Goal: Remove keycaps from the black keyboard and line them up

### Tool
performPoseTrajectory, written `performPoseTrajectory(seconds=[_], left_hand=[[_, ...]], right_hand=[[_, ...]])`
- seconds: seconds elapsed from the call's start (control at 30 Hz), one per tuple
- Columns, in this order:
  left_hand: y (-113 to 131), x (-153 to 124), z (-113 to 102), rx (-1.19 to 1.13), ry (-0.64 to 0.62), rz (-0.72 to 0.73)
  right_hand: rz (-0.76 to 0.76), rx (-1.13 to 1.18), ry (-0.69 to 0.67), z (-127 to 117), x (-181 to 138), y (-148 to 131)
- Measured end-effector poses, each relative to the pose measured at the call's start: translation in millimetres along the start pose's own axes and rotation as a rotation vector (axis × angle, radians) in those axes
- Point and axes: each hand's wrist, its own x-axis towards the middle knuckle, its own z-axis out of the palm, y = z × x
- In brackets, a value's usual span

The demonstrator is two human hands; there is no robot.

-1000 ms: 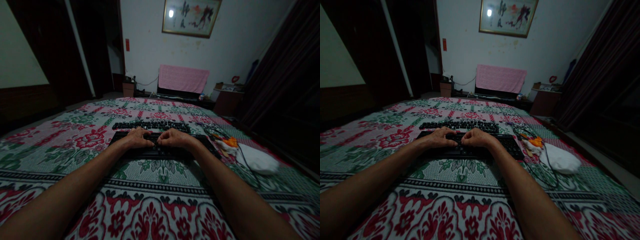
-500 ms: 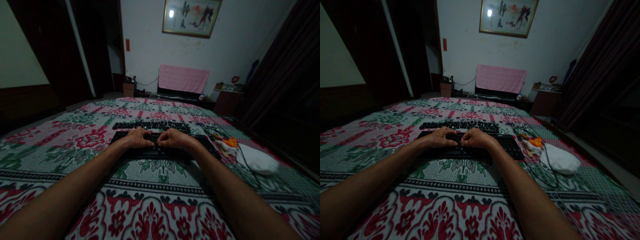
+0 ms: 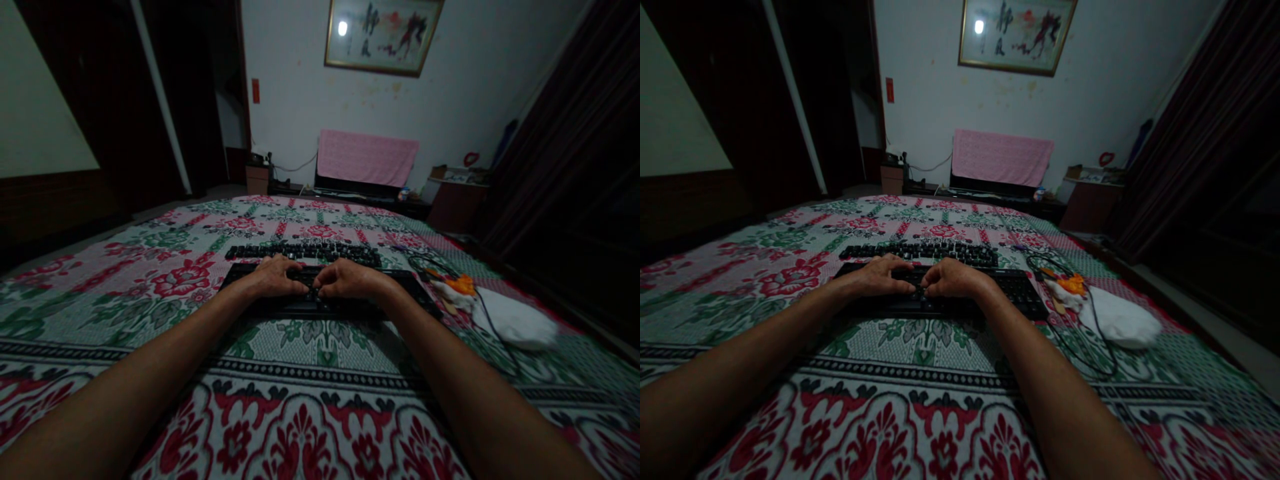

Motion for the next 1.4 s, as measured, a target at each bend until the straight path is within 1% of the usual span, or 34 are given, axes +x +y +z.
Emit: performPoseTrajectory(seconds=[0.13,0.33,0.57,0.67,0.8,0.87,1.0,1.2,1.4], left_hand=[[0,0,0,0.001,-0.001,-0.003],[0,1,1,-0.001,0.015,0.008],[-2,1,2,-0.021,0.011,0.004],[-1,1,1,-0.009,0.016,-0.001],[-1,1,2,0.005,0.025,0.014],[-1,2,2,0.005,0.026,0.013],[-2,3,3,-0.004,0.033,0.022],[-4,4,4,-0.009,0.044,0.015],[-2,1,1,-0.02,0.017,0.012]], right_hand=[[-0.037,0.021,-0.01,1,1,2],[-0.099,0.011,0.014,2,3,6],[-0.083,0.016,0.031,1,-1,-1],[-0.048,0.105,0.041,1,-1,2],[0.029,0.329,-0.002,0,-1,8],[0.054,0.423,0.002,-1,-1,10],[0.076,0.527,0.02,-3,-4,12],[0.095,0.579,0.01,-4,-6,12],[0.067,0.511,0.019,0,-2,12]])
